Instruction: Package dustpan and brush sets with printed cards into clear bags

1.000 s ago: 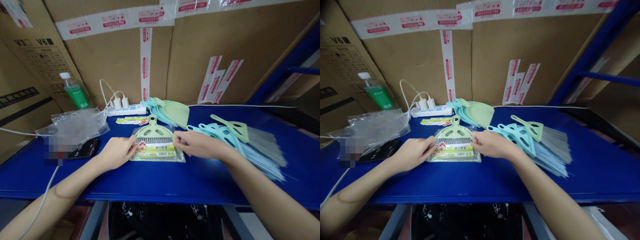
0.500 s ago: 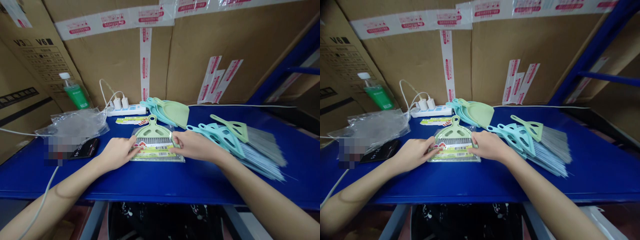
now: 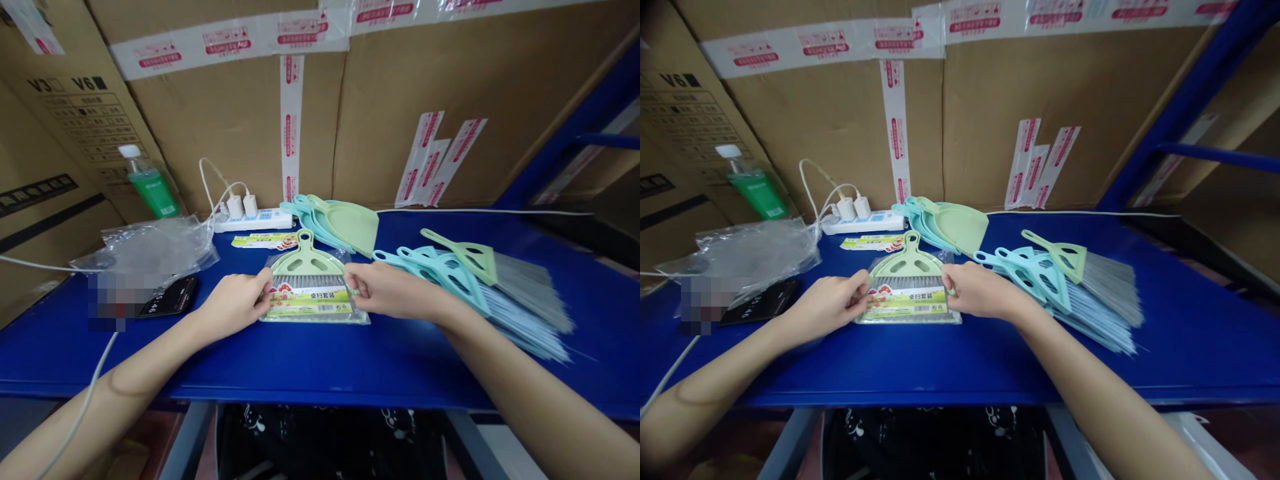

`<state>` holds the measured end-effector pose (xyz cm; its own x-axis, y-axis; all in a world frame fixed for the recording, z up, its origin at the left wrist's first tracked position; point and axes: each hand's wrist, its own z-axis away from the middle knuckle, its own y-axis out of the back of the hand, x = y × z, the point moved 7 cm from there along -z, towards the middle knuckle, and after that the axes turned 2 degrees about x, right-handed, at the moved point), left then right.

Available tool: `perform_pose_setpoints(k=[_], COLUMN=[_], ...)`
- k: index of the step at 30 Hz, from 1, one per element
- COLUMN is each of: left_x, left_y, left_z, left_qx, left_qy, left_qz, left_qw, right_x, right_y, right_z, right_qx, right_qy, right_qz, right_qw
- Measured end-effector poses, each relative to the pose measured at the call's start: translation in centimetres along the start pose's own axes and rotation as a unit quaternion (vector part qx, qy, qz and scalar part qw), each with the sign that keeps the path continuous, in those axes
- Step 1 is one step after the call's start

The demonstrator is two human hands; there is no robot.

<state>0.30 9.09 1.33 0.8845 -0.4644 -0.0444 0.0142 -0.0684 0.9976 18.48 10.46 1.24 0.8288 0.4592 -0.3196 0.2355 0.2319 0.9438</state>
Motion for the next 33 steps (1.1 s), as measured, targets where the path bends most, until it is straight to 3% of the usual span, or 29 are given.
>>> perform_pose_setpoints(k=[23, 33], left_x=[0.44, 0.34], left_y=[0.24, -0.12], left_z=[0.08, 0.06], left_qx=[-0.011, -0.031], left_qy=[-0.014, -0.019], left_qz=[-0.037, -0.008], left_qw=[0.999, 0.999], right_x=[0.47, 0.29], right_y=[-0.41, -0.40], right_z=[0.12, 0.14], right_qx=[-0.031, -0.034], right_qy=[-0.001, 0.004], right_qz=[-0.017, -0.035], right_qw=[0.999, 0.999])
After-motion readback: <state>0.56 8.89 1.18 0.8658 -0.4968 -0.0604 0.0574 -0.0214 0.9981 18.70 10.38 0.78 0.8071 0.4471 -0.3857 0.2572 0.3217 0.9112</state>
